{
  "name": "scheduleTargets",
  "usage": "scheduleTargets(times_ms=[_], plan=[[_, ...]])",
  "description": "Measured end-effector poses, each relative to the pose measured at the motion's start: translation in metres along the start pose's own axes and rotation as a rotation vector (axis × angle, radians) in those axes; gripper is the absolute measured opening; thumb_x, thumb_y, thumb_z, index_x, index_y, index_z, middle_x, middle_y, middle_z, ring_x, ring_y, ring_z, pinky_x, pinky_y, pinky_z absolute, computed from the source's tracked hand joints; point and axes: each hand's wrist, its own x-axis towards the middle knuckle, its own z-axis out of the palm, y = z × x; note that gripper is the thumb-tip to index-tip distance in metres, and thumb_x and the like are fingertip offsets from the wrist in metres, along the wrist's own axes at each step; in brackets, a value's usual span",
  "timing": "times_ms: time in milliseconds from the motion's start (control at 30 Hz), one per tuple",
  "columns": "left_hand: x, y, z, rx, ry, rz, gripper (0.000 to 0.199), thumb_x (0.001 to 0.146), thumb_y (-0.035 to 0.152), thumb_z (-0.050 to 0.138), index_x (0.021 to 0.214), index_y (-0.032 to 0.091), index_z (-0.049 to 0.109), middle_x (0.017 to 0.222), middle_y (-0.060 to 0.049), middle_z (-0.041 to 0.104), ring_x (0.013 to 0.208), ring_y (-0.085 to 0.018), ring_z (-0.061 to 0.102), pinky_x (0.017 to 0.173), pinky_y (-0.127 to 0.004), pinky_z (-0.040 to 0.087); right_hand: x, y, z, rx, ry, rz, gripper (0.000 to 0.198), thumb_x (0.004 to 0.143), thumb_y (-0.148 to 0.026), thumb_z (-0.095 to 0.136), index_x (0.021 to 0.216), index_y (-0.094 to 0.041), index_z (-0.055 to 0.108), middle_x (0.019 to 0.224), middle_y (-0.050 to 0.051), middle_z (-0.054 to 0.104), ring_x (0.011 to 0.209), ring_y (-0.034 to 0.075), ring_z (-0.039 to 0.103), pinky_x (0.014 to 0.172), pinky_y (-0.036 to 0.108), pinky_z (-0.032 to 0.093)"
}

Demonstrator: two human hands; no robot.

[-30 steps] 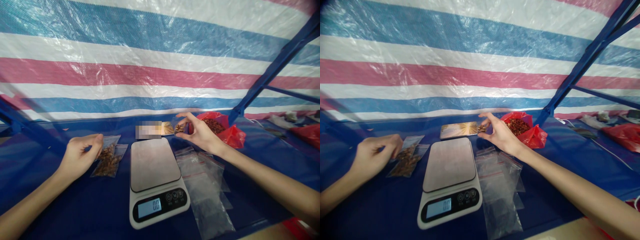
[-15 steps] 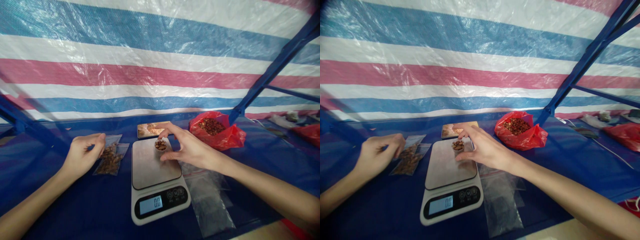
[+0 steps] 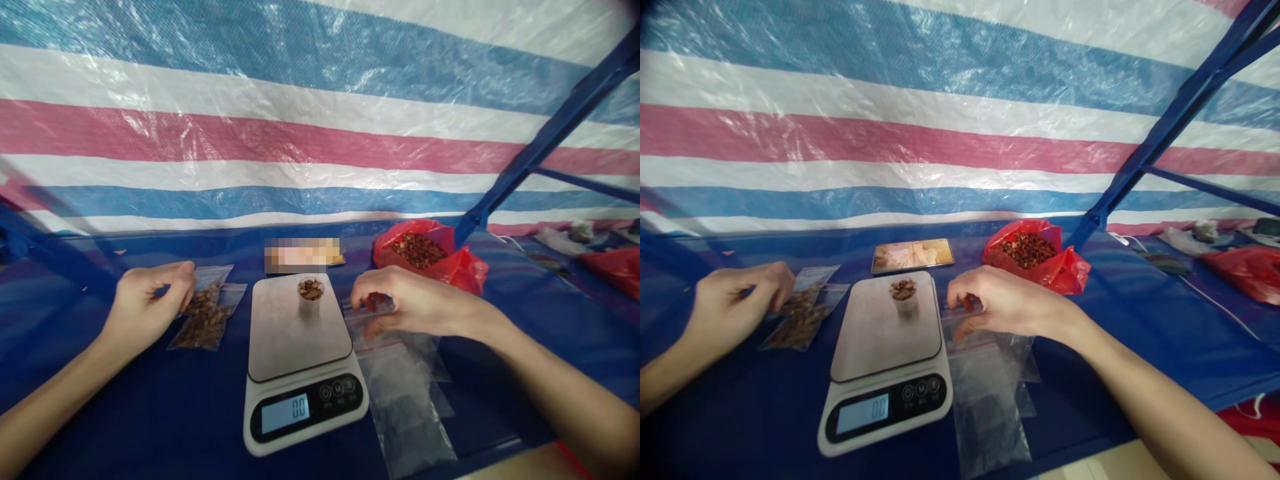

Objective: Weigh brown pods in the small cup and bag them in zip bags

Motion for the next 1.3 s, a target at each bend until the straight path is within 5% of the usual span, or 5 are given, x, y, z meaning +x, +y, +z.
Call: scheduleTargets(times_ms=[200, 400, 667, 900, 1300], plan=[[0.0, 0.002, 0.0, -0.015, 0.003, -0.033, 0.057, 0.105, 0.035, 0.049, 0.05, 0.023, 0.046, 0.05, 0.001, 0.053, 0.051, -0.013, 0.053, 0.06, -0.03, 0.039, 0.002, 0.014, 0.008, -0.135, -0.032, -0.007, 0.027, 0.079, -0.035, 0.094, 0.091, -0.023, 0.072, 0.09, -0.001, 0.069, 0.081, 0.017, 0.063, 0.068, 0.028, 0.043], [0.0, 0.006, 0.001, -0.028, 0.005, -0.038, 0.057, 0.107, 0.037, 0.047, 0.05, 0.026, 0.047, 0.052, 0.001, 0.053, 0.052, -0.017, 0.054, 0.062, -0.034, 0.041, 0.005, 0.033, 0.005, -0.189, 0.132, -0.057, 0.008, 0.093, -0.021, 0.078, 0.09, -0.022, 0.07, 0.094, 0.003, 0.066, 0.084, 0.019, 0.062, 0.075, 0.03, 0.044], [0.002, 0.007, 0.002, -0.035, 0.051, 0.033, 0.062, 0.108, 0.035, 0.049, 0.047, 0.022, 0.048, 0.047, 0.002, 0.052, 0.047, -0.012, 0.053, 0.058, -0.031, 0.04, 0.012, 0.037, 0.005, -0.35, 0.289, -0.162, 0.015, 0.101, -0.016, 0.062, 0.087, -0.02, 0.064, 0.089, 0.005, 0.064, 0.087, 0.023, 0.062, 0.094, 0.042, 0.045], [0.002, 0.01, 0.002, -0.031, 0.023, 0.011, 0.06, 0.107, 0.042, 0.048, 0.05, 0.025, 0.048, 0.049, 0.002, 0.052, 0.049, -0.016, 0.052, 0.058, -0.035, 0.039, 0.009, 0.038, -0.001, -0.5, 0.368, -0.133, 0.015, 0.104, -0.017, 0.058, 0.091, -0.022, 0.061, 0.087, 0.006, 0.067, 0.087, 0.026, 0.058, 0.081, 0.039, 0.043], [0.004, 0.002, -0.005, 0.081, 0.087, -0.043, 0.059, 0.108, 0.033, 0.044, 0.05, 0.022, 0.045, 0.05, 0.003, 0.051, 0.049, -0.012, 0.049, 0.059, -0.03, 0.039, 0.004, 0.04, -0.015, -0.618, 0.511, -0.079, 0.012, 0.102, -0.012, 0.056, 0.097, -0.017, 0.066, 0.093, 0.01, 0.069, 0.089, 0.028, 0.055, 0.081, 0.04, 0.043]])
